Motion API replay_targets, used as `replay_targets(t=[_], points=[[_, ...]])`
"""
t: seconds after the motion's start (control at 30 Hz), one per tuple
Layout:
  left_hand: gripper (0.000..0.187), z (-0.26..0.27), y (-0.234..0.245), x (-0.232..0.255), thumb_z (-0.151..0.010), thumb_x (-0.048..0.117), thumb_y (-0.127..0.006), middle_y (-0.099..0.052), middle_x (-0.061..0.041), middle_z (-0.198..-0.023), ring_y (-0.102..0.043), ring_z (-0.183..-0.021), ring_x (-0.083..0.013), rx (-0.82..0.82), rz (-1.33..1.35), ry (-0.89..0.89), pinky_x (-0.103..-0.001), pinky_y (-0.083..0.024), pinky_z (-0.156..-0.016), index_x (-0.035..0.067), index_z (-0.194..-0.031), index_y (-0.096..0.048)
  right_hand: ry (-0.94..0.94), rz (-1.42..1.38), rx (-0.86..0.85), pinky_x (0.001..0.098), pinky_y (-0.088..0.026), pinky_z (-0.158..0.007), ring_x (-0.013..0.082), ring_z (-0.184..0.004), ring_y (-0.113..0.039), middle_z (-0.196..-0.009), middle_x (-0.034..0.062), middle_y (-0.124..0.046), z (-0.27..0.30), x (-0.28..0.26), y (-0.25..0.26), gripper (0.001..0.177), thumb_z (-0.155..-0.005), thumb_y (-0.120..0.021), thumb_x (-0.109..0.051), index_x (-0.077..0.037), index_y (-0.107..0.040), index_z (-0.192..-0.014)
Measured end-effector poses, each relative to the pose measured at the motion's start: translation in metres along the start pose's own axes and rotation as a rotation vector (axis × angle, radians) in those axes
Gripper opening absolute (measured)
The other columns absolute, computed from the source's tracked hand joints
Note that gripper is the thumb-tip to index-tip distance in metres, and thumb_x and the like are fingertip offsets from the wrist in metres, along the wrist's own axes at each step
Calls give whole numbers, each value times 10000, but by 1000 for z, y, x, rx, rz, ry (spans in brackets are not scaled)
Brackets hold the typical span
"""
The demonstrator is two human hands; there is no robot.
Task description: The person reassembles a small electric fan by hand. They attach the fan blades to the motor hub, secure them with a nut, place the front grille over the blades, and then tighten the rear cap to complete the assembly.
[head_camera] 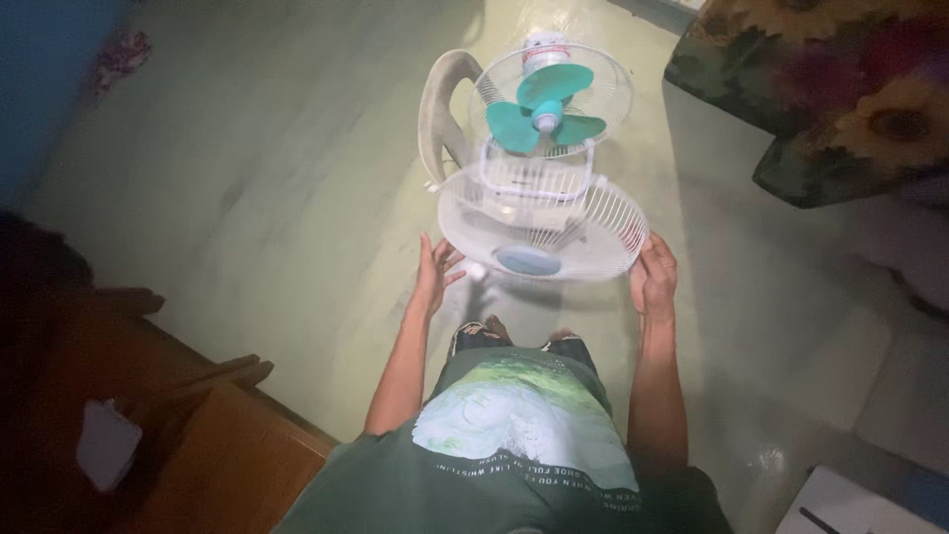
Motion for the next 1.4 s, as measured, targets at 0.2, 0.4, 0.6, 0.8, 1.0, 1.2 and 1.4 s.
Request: replay_targets(t=[0.2,0.4,0.6,0.8,1.0,1.2,1.4], points=[[848,24,-18,65,-1050,537,-394,-362,-344,-1566,-503,-1308,-509,-321,642,88,-614,-541,-1023,-49,-1641,-233,150,81,-290,466,-317,-1300,211,-1628,-359,-1778,89,-268,-2,7,-17,199,-1134,-539,-35,-89,-681,-1261],[841,42,-29,114,-940,156,-526,-353,-279,-1610,-497,-1359,-538,-323,525,-234,-576,-513,-1069,209,-1667,-105,-30,50,-130,460,-472,-1175,293,-1401,-515,-1704,154,-333,-3,22,-25,344,-1079,-495,4,-99,-685,-1348],[859,43,-37,143,-950,157,-547,-326,-301,-1637,-492,-1375,-558,-373,448,-317,-568,-519,-1065,185,-1669,-76,-32,0,-128,459,-479,-1147,302,-1412,-540,-1663,157,-376,-6,12,-40,387,-1069,-510,7,-114,-583,-1430],[788,9,-23,143,-956,203,-509,-367,-308,-1588,-556,-1267,-555,-425,431,-194,-567,-559,-1011,169,-1646,-130,46,191,-89,434,-503,-1084,296,-1352,-539,-1563,190,-463,-8,-9,-43,564,-960,-714,-235,-158,-564,-1498],[660,-69,7,86,-1091,373,-527,-573,-273,-1431,-612,-1209,-415,-447,427,205,-579,-555,-1004,-114,-1522,-415,342,632,-136,439,-469,-1169,261,-1430,-473,-1525,117,-478,-42,-33,-34,529,-1020,-695,-472,-29,-677,-1308],[1008,-121,-25,47,-938,775,-298,-661,-276,-1307,-673,-1170,-416,-291,239,453,-590,-611,-887,-112,-1359,-530,194,430,37,316,-446,-983,160,-1060,-577,-1102,47,-640,-92,-14,-6,305,-1090,-642,-318,-17,-662,-1136],[837,-139,-76,60,-964,731,-295,-626,-186,-1422,-642,-1258,-412,-168,205,255,-625,-564,-973,112,-1481,-520,39,492,167,277,-497,-821,110,-855,-584,-931,15,-661,-144,2,7,237,-1072,-596,-250,-25,-667,-1043]])
Point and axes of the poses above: each hand's wrist, its own z-axis away from the middle knuckle, its own y-axis out of the back of the hand, x = y × z, the point moved 5 cm from there along -z, towards the middle knuckle
